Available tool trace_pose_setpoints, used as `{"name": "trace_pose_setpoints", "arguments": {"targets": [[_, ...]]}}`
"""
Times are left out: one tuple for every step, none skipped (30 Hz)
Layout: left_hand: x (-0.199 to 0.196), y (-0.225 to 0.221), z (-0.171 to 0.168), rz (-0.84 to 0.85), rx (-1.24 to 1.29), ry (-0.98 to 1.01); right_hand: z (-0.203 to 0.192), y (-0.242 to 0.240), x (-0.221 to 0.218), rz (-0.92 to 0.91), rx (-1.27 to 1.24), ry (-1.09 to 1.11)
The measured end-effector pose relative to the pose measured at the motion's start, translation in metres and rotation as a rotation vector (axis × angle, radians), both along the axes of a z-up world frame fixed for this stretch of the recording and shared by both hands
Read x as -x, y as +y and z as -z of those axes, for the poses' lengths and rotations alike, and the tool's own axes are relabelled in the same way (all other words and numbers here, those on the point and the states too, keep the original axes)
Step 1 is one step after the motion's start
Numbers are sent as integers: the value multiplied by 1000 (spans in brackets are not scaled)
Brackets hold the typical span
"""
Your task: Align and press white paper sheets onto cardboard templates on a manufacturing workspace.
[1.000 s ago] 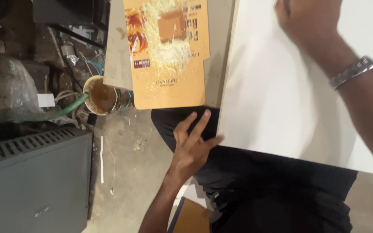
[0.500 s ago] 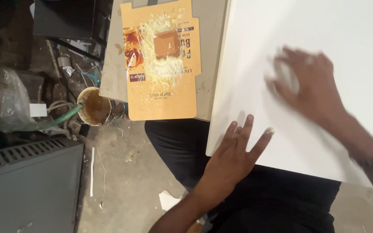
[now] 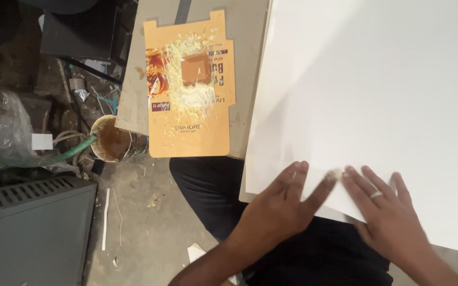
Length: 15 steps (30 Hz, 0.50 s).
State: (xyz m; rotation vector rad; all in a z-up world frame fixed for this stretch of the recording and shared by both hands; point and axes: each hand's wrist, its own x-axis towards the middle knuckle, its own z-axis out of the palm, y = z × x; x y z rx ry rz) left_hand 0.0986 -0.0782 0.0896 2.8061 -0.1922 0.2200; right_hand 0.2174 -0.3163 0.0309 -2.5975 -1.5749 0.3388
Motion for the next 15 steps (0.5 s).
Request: {"name": "trace_pose_setpoints", "arguments": {"targets": [[-2,-1,-3,22,-61,-86,-1,1,3,117,146,46],[-3,-1,-11,23,-61,-96,-1,4,4,119,145,36],[-4,0,-17,36,-62,-167,-1,8,6,207,4,50],[-5,1,-24,50,-62,-238,-1,11,8,297,-135,64],[0,3,-29,51,-61,-248,0,18,11,298,-136,54],[5,5,-34,29,-48,-345,1,26,13,364,-235,32],[10,7,-38,6,-34,-441,3,34,16,430,-334,10],[28,4,-14,13,-35,-446,7,42,13,436,-338,5],[45,1,11,-256,-92,-503,10,49,9,458,-378,-32],[65,0,35,-521,-147,-549,14,57,9,486,-418,-66],[56,4,33,-508,-148,-551,13,68,1,498,-422,-68],[46,7,31,-612,98,-547,11,78,-8,491,-479,-74],[36,10,29,-710,347,-535,8,88,-17,482,-535,-82],[32,9,33,-702,354,-542,10,99,-27,487,-536,-93],[28,8,37,-734,666,-531,12,109,-37,464,-565,-85]]}}
